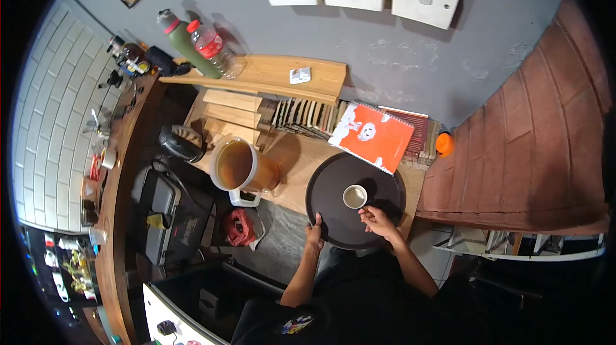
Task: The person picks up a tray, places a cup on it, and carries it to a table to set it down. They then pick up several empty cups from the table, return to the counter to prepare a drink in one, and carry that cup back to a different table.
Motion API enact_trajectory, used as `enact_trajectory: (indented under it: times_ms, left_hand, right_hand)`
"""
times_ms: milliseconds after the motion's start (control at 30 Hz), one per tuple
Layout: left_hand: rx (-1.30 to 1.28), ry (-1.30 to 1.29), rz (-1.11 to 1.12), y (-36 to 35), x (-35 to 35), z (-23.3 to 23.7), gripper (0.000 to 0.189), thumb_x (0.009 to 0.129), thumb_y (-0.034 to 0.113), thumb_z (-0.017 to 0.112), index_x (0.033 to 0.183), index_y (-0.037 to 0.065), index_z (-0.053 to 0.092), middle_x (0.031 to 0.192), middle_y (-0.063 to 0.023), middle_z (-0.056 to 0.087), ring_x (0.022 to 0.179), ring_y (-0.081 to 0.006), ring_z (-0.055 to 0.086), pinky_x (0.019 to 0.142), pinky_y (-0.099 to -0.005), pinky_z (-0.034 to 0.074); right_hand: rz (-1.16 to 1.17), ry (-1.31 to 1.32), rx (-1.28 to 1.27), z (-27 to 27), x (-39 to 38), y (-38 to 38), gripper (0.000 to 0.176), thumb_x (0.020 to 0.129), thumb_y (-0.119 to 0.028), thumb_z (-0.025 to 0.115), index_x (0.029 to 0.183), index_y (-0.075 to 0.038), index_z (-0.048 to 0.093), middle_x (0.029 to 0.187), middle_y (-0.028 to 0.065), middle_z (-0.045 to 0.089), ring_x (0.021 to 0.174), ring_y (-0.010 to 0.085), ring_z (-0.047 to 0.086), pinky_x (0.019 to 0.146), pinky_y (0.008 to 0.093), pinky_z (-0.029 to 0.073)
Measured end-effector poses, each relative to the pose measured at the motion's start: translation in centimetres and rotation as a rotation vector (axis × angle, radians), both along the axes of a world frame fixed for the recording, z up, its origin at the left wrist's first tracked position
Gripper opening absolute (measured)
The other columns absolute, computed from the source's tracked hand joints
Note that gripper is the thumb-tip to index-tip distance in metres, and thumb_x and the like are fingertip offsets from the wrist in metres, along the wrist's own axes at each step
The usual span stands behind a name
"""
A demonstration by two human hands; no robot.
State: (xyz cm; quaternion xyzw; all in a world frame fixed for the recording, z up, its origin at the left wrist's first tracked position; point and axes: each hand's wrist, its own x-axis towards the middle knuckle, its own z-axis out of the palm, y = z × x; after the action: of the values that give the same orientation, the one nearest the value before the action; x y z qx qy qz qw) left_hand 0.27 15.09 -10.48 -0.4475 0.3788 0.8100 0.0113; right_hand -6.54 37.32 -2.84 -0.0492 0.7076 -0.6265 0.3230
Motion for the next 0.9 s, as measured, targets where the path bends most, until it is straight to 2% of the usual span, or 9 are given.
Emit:
enact_trajectory:
  times_ms: [67, 100, 200, 367, 433, 533, 600, 700, 900]
  left_hand:
    - [0.049, -0.071, -0.036, 0.0, 0.2, 1.8, 0.069, 0.086, 0.025, 0.064, 0.130, -0.007, 0.022, 0.124, -0.0186, 0.047, 0.109, -0.0298, 0.051, 0.091, -0.0443, 0.045]
    - [0.016, -0.037, -0.066, 0.2, 0.6, 1.6, 0.074, 0.086, 0.028, 0.064, 0.132, -0.006, 0.018, 0.125, -0.0176, 0.047, 0.111, -0.0299, 0.050, 0.093, -0.0455, 0.043]
    - [-0.197, -0.149, -0.044, 0.8, 2.0, -0.5, 0.070, 0.086, 0.031, 0.063, 0.132, -0.001, 0.021, 0.121, -0.0159, 0.049, 0.111, -0.0276, 0.049, 0.093, -0.0453, 0.043]
    - [-0.077, -0.046, -0.202, 0.8, 5.3, 3.7, 0.060, 0.087, 0.031, 0.062, 0.129, 0.006, 0.027, 0.118, -0.0159, 0.050, 0.106, -0.0251, 0.051, 0.091, -0.0442, 0.044]
    - [-0.078, -0.045, -0.197, 0.3, 7.1, 3.4, 0.052, 0.090, 0.030, 0.058, 0.127, 0.005, 0.031, 0.118, -0.0166, 0.050, 0.109, -0.0273, 0.051, 0.093, -0.0439, 0.042]
    - [-0.059, -0.004, -0.207, -0.7, 9.9, 3.6, 0.043, 0.089, 0.034, 0.058, 0.121, 0.010, 0.044, 0.115, -0.0123, 0.056, 0.106, -0.0235, 0.055, 0.092, -0.0370, 0.043]
    - [-0.076, 0.021, -0.178, -1.5, 11.8, 4.0, 0.043, 0.090, 0.034, 0.057, 0.123, 0.010, 0.044, 0.116, -0.0126, 0.055, 0.107, -0.0233, 0.055, 0.093, -0.0367, 0.043]
    - [-0.106, 0.073, -0.132, -2.9, 14.8, 5.1, 0.045, 0.091, 0.034, 0.055, 0.127, 0.009, 0.045, 0.119, -0.0129, 0.054, 0.107, -0.0225, 0.054, 0.093, -0.0354, 0.043]
    - [-0.203, 0.172, 0.044, -5.4, 23.5, 9.4, 0.046, 0.093, 0.033, 0.051, 0.131, 0.009, 0.044, 0.119, -0.0125, 0.055, 0.105, -0.0195, 0.054, 0.092, -0.0324, 0.043]
  right_hand:
    - [0.023, -0.067, 0.128, 0.7, -0.4, -0.2, 0.016, 0.093, -0.017, 0.048, 0.099, -0.003, 0.053, 0.078, 0.0013, 0.052, 0.054, 0.0083, 0.053, 0.049, 0.0231, 0.044]
    - [0.066, -0.031, 0.104, 0.2, -0.6, -0.1, 0.019, 0.094, -0.023, 0.047, 0.091, -0.004, 0.052, 0.077, 0.0006, 0.051, 0.054, 0.0079, 0.052, 0.048, 0.0228, 0.044]
    - [0.089, -0.041, 0.094, -1.4, -1.0, -0.5, 0.020, 0.094, -0.023, 0.047, 0.087, -0.004, 0.052, 0.074, 0.0004, 0.051, 0.052, 0.0084, 0.053, 0.047, 0.0233, 0.043]
    - [0.099, -0.024, 0.260, -1.4, -1.7, -1.5, 0.025, 0.095, -0.023, 0.044, 0.083, -0.002, 0.051, 0.062, 0.0011, 0.050, 0.049, 0.0112, 0.056, 0.044, 0.0248, 0.043]
    - [0.066, 0.055, 0.231, -2.2, -1.4, -2.0, 0.028, 0.095, -0.023, 0.042, 0.078, -0.002, 0.050, 0.057, 0.0037, 0.050, 0.047, 0.0123, 0.056, 0.041, 0.0248, 0.043]
    - [0.070, 0.127, 0.221, -3.0, -0.7, -3.7, 0.029, 0.094, -0.023, 0.042, 0.076, -0.001, 0.049, 0.056, 0.0035, 0.049, 0.045, 0.0123, 0.054, 0.039, 0.0251, 0.041]
    - [-0.128, 0.063, 0.253, -3.0, 0.2, -5.5, 0.028, 0.092, -0.021, 0.041, 0.074, -0.001, 0.048, 0.055, 0.0036, 0.046, 0.042, 0.0126, 0.052, 0.037, 0.0252, 0.040]
    - [-0.195, -0.018, 0.184, -1.3, 2.2, -9.0, 0.027, 0.091, -0.018, 0.039, 0.073, -0.001, 0.048, 0.056, 0.0039, 0.045, 0.041, 0.0130, 0.050, 0.036, 0.0253, 0.038]
    - [0.108, 0.000, 0.119, 1.5, 9.2, -17.2, 0.027, 0.092, -0.021, 0.038, 0.079, -0.001, 0.049, 0.061, 0.0052, 0.048, 0.042, 0.0149, 0.051, 0.038, 0.0269, 0.040]
